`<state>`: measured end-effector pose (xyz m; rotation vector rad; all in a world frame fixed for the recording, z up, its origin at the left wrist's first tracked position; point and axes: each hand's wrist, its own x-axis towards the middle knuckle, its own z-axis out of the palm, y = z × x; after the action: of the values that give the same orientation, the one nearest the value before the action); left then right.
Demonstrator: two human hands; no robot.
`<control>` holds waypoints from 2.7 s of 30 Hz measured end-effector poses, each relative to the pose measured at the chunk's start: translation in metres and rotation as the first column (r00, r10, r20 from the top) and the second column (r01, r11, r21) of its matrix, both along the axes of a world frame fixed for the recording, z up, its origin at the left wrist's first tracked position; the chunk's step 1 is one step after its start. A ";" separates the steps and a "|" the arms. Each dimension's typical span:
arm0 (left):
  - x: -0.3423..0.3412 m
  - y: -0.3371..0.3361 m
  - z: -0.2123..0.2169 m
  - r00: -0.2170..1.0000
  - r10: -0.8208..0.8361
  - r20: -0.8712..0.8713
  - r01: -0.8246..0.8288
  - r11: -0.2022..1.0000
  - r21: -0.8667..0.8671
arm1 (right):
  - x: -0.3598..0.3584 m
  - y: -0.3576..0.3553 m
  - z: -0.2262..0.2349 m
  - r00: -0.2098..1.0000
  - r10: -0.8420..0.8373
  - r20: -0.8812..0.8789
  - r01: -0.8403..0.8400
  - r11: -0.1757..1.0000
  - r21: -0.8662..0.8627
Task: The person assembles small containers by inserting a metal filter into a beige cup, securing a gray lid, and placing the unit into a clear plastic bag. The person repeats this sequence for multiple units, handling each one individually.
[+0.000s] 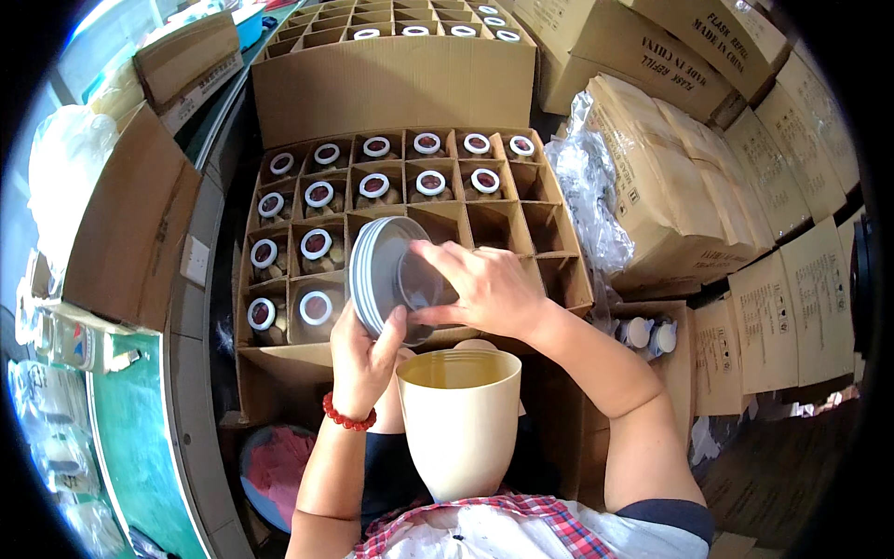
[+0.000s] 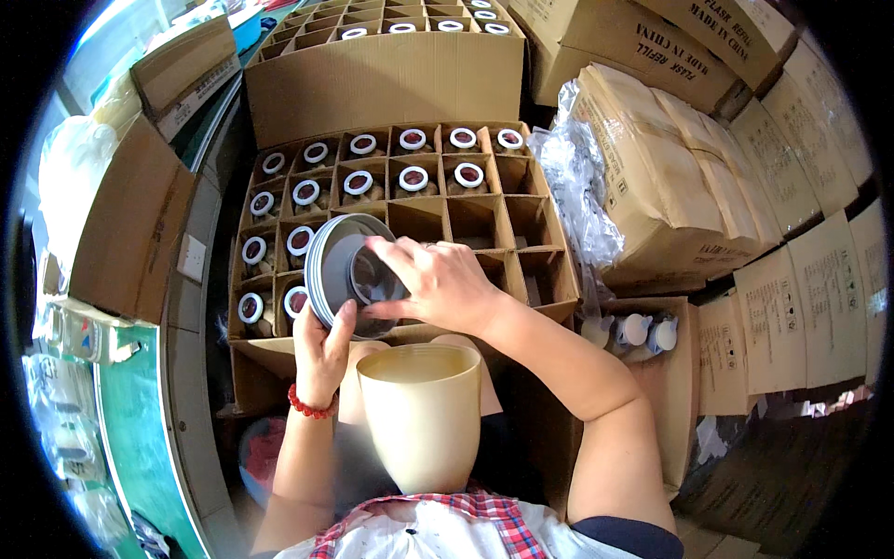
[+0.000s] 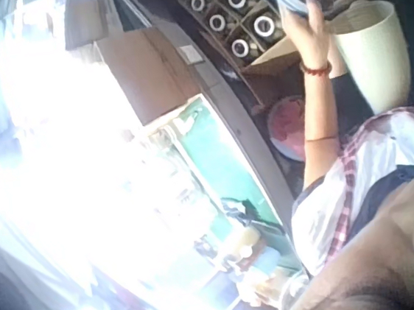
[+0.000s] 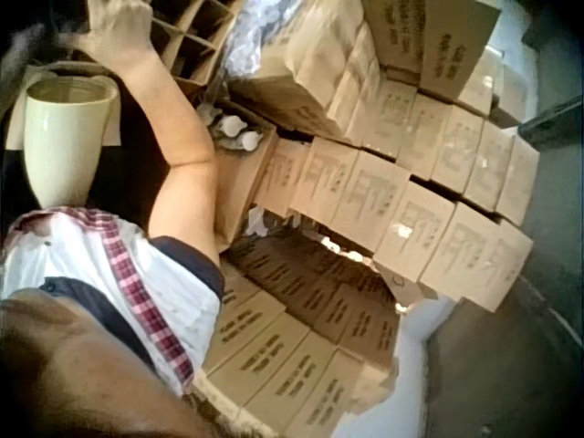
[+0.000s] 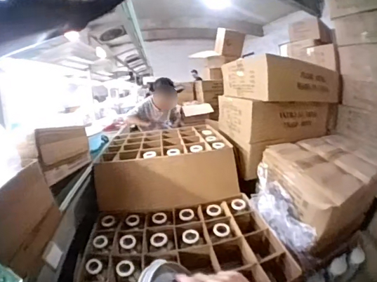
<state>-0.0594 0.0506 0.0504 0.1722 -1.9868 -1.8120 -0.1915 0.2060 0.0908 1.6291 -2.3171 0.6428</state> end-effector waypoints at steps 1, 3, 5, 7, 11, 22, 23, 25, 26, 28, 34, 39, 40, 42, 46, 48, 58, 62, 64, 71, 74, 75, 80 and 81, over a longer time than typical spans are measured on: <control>-0.001 -0.003 -0.005 0.999 0.031 0.008 -0.032 0.996 0.081 | -0.003 -0.002 -0.001 0.992 -0.060 0.108 0.057 0.998 0.032; -0.001 -0.009 -0.018 0.995 0.098 0.032 -0.103 0.966 0.238 | -0.037 -0.005 -0.015 0.922 0.107 0.373 -0.022 0.974 -0.226; -0.004 -0.028 -0.029 0.969 0.222 0.109 -0.246 0.904 0.349 | -0.086 -0.005 -0.026 0.828 0.053 0.558 0.194 0.907 -0.375; -0.010 -0.033 -0.032 0.952 0.280 0.123 -0.295 0.740 0.604 | -0.149 0.009 -0.060 0.901 -0.364 0.237 0.404 0.903 -0.145; -0.021 -0.029 -0.045 0.911 0.337 0.237 -0.390 0.520 0.760 | -0.226 0.026 -0.133 0.895 -0.435 0.096 0.426 0.899 0.098; -0.015 -0.037 -0.077 0.926 0.302 0.225 -0.344 0.435 0.832 | -0.252 0.011 -0.152 0.948 -0.311 0.065 0.266 0.888 0.374; -0.017 -0.035 -0.074 0.925 0.297 0.236 -0.345 0.402 0.848 | -0.256 0.014 -0.152 0.939 -0.331 0.095 0.275 0.887 0.370; -0.019 -0.033 -0.073 0.930 0.282 0.235 -0.333 0.379 0.864 | -0.262 0.020 -0.156 0.916 -0.369 0.161 0.293 0.885 0.361; -0.016 -0.034 -0.075 0.946 0.241 0.214 -0.296 0.383 0.875 | -0.263 0.024 -0.161 0.920 -0.378 0.100 0.318 0.872 0.373; -0.015 -0.039 -0.088 0.988 0.142 0.067 -0.122 0.420 0.899 | -0.267 0.025 -0.169 0.919 -0.386 0.076 0.332 0.865 0.377; -0.026 -0.039 -0.098 0.996 -0.071 -0.062 0.088 0.453 0.887 | -0.261 0.023 -0.154 0.903 -0.422 0.083 0.354 0.839 0.414; -0.056 -0.035 -0.072 0.967 -0.251 -0.055 0.156 0.405 0.901 | -0.243 0.023 -0.077 0.922 -0.341 -0.184 0.385 0.857 0.343; -0.064 -0.032 -0.065 0.958 -0.281 -0.062 0.167 0.370 0.914 | -0.233 0.029 -0.058 0.914 -0.327 -0.239 0.384 0.888 0.253; -0.075 -0.030 -0.056 0.946 -0.317 -0.069 0.172 0.309 0.935 | -0.201 0.032 -0.012 0.893 -0.263 -0.364 0.322 0.940 0.110; -0.090 -0.024 -0.045 0.898 -0.432 -0.086 0.241 0.318 0.917 | -0.097 0.023 0.067 0.815 -0.114 -0.568 0.209 0.972 0.104; -0.088 -0.013 -0.034 0.901 -0.431 -0.053 0.215 0.338 0.916 | -0.050 0.022 0.076 0.763 -0.014 -0.646 0.110 0.988 0.108; -0.038 -0.004 0.002 0.931 -0.271 -0.246 0.306 0.206 0.929 | 0.035 0.023 0.033 0.669 0.108 -0.735 -0.019 0.991 0.129; -0.032 -0.004 0.009 0.966 -0.216 -0.142 0.209 0.331 0.920 | 0.048 0.021 0.034 0.819 0.226 -0.528 -0.172 0.974 0.150; -0.032 -0.006 0.010 0.973 -0.180 -0.144 0.195 0.305 0.932 | 0.046 0.025 0.045 0.922 0.144 -0.360 -0.156 0.988 -0.005; -0.047 -0.004 -0.034 0.940 -0.282 -0.192 0.255 0.204 0.945 | -0.041 0.019 -0.017 0.479 -0.058 0.876 0.260 0.963 -0.078; -0.059 -0.011 -0.110 0.978 -0.173 -0.117 0.206 0.889 0.410 | -0.058 0.012 -0.044 -0.025 -0.093 0.995 0.213 0.972 0.096; -0.060 -0.007 -0.116 0.977 -0.182 -0.110 0.211 0.887 0.410 | -0.067 0.014 -0.055 -0.138 -0.079 0.987 0.155 0.983 0.100; -0.035 0.005 -0.057 0.949 -0.302 -0.087 0.248 0.550 0.798 | -0.067 0.021 -0.076 -0.130 0.045 0.990 0.085 0.996 -0.034; -0.033 0.000 -0.074 0.957 -0.279 -0.074 0.247 0.658 0.711 | -0.060 0.019 -0.067 -0.106 0.063 0.992 0.066 0.996 -0.056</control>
<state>-0.0927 0.0510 -0.0239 0.1568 -1.2479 -2.7294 -0.2517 0.2246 0.0236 0.9612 -2.8896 2.8285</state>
